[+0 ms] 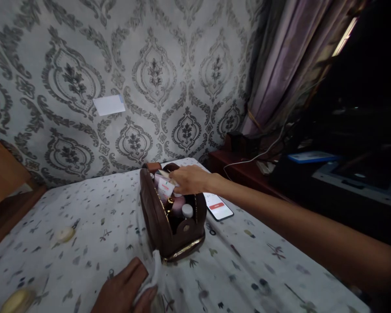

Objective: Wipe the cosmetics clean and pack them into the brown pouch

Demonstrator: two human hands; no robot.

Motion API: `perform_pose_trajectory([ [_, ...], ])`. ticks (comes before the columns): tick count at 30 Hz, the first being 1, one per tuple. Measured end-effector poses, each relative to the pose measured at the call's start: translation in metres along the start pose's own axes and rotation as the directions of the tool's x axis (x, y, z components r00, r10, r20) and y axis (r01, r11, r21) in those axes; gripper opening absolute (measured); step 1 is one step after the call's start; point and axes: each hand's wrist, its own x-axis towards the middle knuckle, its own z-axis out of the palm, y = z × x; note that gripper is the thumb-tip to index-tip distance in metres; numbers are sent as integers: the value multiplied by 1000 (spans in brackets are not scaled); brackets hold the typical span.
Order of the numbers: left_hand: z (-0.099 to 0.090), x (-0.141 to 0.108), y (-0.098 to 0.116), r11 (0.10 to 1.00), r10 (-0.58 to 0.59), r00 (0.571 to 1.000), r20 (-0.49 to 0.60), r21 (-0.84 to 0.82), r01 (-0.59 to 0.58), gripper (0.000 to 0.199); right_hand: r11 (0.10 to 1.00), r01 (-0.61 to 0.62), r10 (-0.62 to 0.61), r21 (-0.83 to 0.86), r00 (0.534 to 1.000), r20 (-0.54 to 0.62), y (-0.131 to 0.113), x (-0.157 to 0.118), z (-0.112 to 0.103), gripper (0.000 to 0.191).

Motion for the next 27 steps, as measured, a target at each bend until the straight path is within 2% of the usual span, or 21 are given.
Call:
perform_pose_trajectory([
  [5,-14,9,7,995,-25,998,-53,-94,20,23,1000,15,-15,-2,999,-50,6,-2,7,27],
  [7,-25,12,8,985,-103,994,-32,-140,97,22,1000,7,-6,1,993,-121,6,-7,10,29],
  [9,-35,12,6,956,-232,972,26,-178,233,22,999,-13,21,30,960,-279,1,-14,14,27],
  [11,-43,7,-2,898,-377,919,115,-198,393,18,997,29,8,71,884,-467,-9,-23,18,26],
  [12,-45,3,-7,865,-433,889,148,-208,456,14,993,70,-4,96,829,-559,-16,-28,21,26],
  [14,-50,-8,-21,817,-515,840,170,-197,541,7,959,252,-90,131,707,-702,-34,-38,28,25],
  [15,-53,-14,-28,811,-541,824,168,-154,564,12,921,365,-142,133,636,-759,-45,-43,33,23],
  [16,-56,-20,-35,809,-566,808,162,-80,582,18,866,484,-213,126,586,-782,-57,-48,39,21],
  [18,-64,-31,-46,790,-613,776,148,98,605,25,772,626,-321,108,531,-784,-83,-54,53,20],
  [19,-69,-36,-51,768,-638,758,135,177,615,27,739,664,-351,116,526,-775,-96,-56,61,20],
  [21,-82,-45,-58,706,-693,715,91,285,648,27,680,715,-417,163,560,-716,-120,-56,78,20],
  [23,-97,-53,-65,626,-748,664,30,366,689,24,642,729,-430,239,600,-675,-138,-53,96,23],
  [25,-112,-62,-71,525,-798,602,-43,440,728,24,614,712,-425,340,662,-617,-151,-51,110,24],
  [27,-125,-72,-78,420,-841,533,-90,512,749,32,592,678,-411,436,720,-560,-162,-49,120,24],
])
